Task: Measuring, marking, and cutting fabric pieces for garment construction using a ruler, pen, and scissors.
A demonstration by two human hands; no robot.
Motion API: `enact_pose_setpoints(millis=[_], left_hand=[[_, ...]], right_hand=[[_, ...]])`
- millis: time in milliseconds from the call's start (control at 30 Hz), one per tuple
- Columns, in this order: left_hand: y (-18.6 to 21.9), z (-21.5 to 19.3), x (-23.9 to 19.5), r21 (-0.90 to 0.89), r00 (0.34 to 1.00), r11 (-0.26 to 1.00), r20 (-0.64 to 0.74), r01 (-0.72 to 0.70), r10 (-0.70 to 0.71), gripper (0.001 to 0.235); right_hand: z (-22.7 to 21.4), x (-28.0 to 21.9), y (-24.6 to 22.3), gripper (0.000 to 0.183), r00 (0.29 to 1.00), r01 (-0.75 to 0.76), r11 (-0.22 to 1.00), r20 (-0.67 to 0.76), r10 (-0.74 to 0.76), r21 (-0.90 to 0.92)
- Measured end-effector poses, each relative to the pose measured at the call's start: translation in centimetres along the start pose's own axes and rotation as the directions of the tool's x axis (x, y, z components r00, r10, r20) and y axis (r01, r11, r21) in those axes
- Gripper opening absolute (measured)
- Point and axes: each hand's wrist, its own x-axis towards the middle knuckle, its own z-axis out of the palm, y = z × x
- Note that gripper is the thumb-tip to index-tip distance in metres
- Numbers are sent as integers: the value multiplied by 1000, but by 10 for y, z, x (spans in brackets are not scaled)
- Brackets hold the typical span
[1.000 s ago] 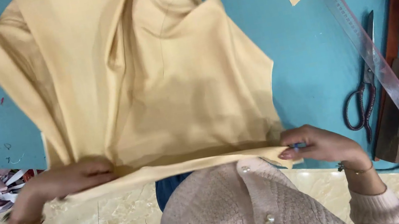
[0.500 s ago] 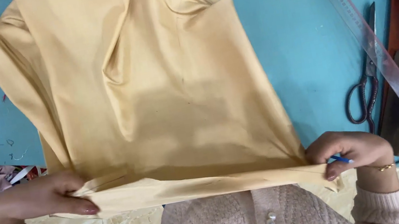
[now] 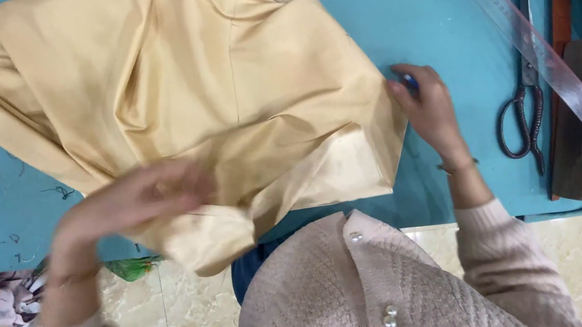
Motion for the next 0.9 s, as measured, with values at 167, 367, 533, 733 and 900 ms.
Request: enact_pose_setpoints(millis=[167, 367, 533, 733, 900], left_hand=[[-15, -31, 123, 599, 764, 773, -395, -207, 510, 44], [-51, -47, 188, 973, 587, 230, -194, 14, 786, 38], [-74, -55, 156, 974, 586, 135, -218, 182, 781, 15], [-55, -66, 134, 756, 837, 592, -495, 281, 234, 16], [-6, -75, 188, 833, 362, 503, -552, 229, 751, 25]], right_hand=[[19, 7, -58, 27, 975, 75, 997, 210, -69, -20], [-22, -19, -110, 18, 722, 17, 980, 680, 124, -196], [-17, -21, -58, 25, 939, -23, 988, 335, 75, -156], [23, 18, -78, 26, 986, 68, 998, 153, -68, 1], [73, 91, -96, 36, 925, 355, 925, 87, -369, 137]])
